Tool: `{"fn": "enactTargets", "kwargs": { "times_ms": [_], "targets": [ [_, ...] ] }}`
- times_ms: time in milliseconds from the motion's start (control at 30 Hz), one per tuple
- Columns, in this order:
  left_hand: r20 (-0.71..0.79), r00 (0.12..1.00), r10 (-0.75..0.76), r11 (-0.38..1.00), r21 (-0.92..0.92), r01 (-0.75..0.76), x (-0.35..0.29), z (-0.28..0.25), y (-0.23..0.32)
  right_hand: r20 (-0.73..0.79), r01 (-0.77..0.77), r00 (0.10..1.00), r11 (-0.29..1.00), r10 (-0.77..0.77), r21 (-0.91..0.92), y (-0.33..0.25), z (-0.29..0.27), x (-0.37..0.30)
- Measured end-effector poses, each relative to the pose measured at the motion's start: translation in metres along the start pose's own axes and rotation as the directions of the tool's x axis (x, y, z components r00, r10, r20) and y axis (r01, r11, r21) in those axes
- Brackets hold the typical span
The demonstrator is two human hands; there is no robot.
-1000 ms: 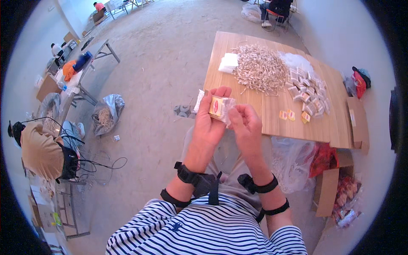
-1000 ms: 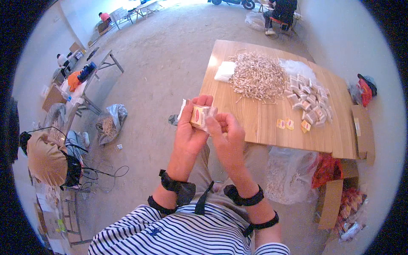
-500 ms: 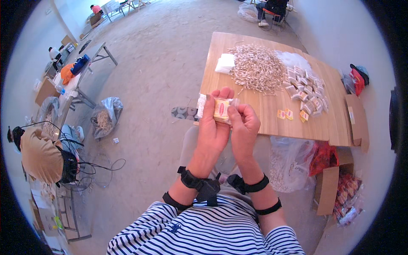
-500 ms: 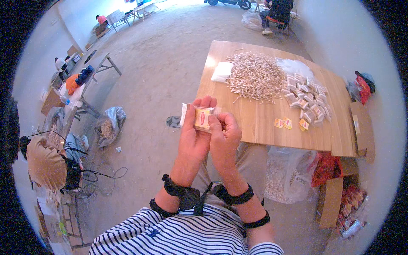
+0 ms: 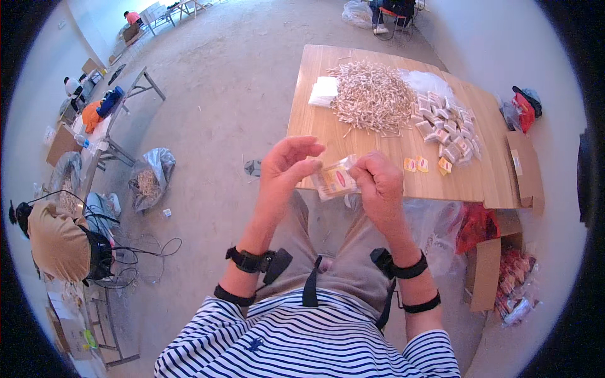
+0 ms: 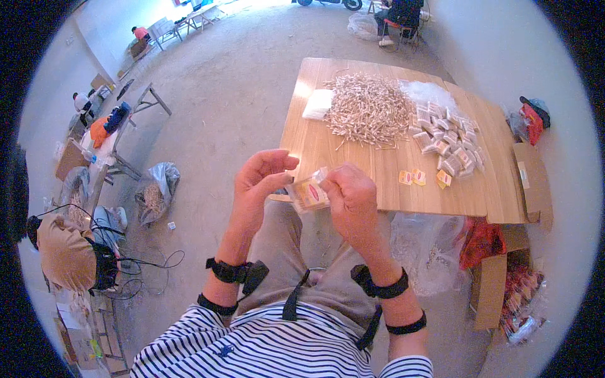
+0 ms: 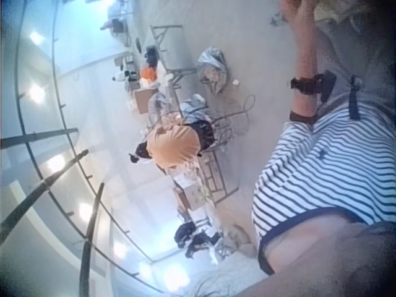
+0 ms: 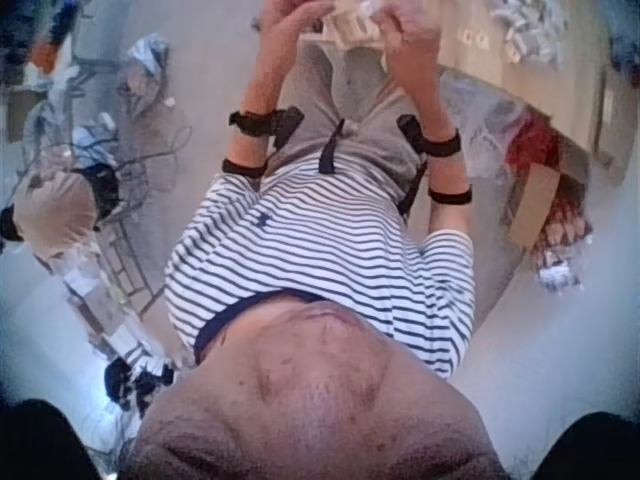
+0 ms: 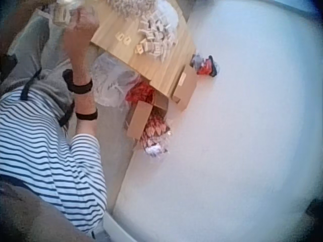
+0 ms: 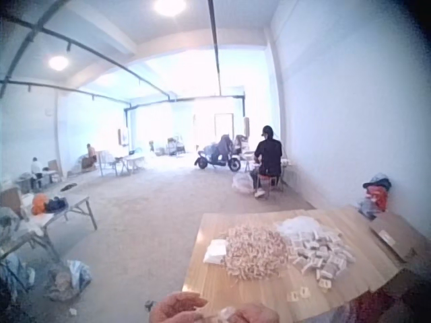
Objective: Sorting and packaging cotton swabs into small plastic bags with paper labels.
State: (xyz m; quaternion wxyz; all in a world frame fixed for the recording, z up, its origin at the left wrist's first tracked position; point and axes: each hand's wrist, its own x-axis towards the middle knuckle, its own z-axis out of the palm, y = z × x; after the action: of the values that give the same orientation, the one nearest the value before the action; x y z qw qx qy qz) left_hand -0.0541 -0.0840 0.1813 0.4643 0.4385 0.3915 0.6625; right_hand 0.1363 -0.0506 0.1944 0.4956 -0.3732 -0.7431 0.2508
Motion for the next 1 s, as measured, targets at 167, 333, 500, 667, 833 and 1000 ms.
{"fn": "enactTargets", "kwargs": {
  "times_ms": [167, 333, 500, 667, 833, 1000],
  "targets": [
    [0.337, 0.942, -0.011, 0.978, 0.200, -0.060, 0.011, 0.011, 0.009, 0.175, 0.222, 0.963, 0.971, -0.205, -0.088, -0.001, -0.005, 0.005],
    [0.244, 0.970, -0.016, 0.982, 0.184, -0.030, 0.009, 0.017, 0.002, 0.179, 0.195, 0.967, 0.978, -0.181, -0.067, 0.000, -0.006, 0.001],
    [0.100, 0.994, -0.032, 0.998, 0.062, 0.026, 0.006, 0.015, 0.000, 0.171, -0.083, 0.982, 0.996, 0.076, 0.037, -0.005, -0.012, -0.005],
    [0.091, 0.995, -0.030, 0.998, 0.056, 0.025, 0.006, 0.016, -0.003, 0.142, -0.045, 0.989, 0.999, 0.041, 0.026, 0.003, -0.015, -0.008],
    [0.171, 0.985, -0.040, 0.983, 0.185, 0.008, 0.007, 0.022, 0.002, 0.147, 0.056, 0.988, 0.996, -0.046, -0.065, 0.008, -0.015, -0.008],
    [0.233, 0.972, 0.003, 0.978, 0.200, -0.051, 0.014, 0.022, -0.014, 0.169, 0.096, 0.983, 0.987, -0.074, -0.131, 0.013, -0.015, -0.009]
  ]
}}
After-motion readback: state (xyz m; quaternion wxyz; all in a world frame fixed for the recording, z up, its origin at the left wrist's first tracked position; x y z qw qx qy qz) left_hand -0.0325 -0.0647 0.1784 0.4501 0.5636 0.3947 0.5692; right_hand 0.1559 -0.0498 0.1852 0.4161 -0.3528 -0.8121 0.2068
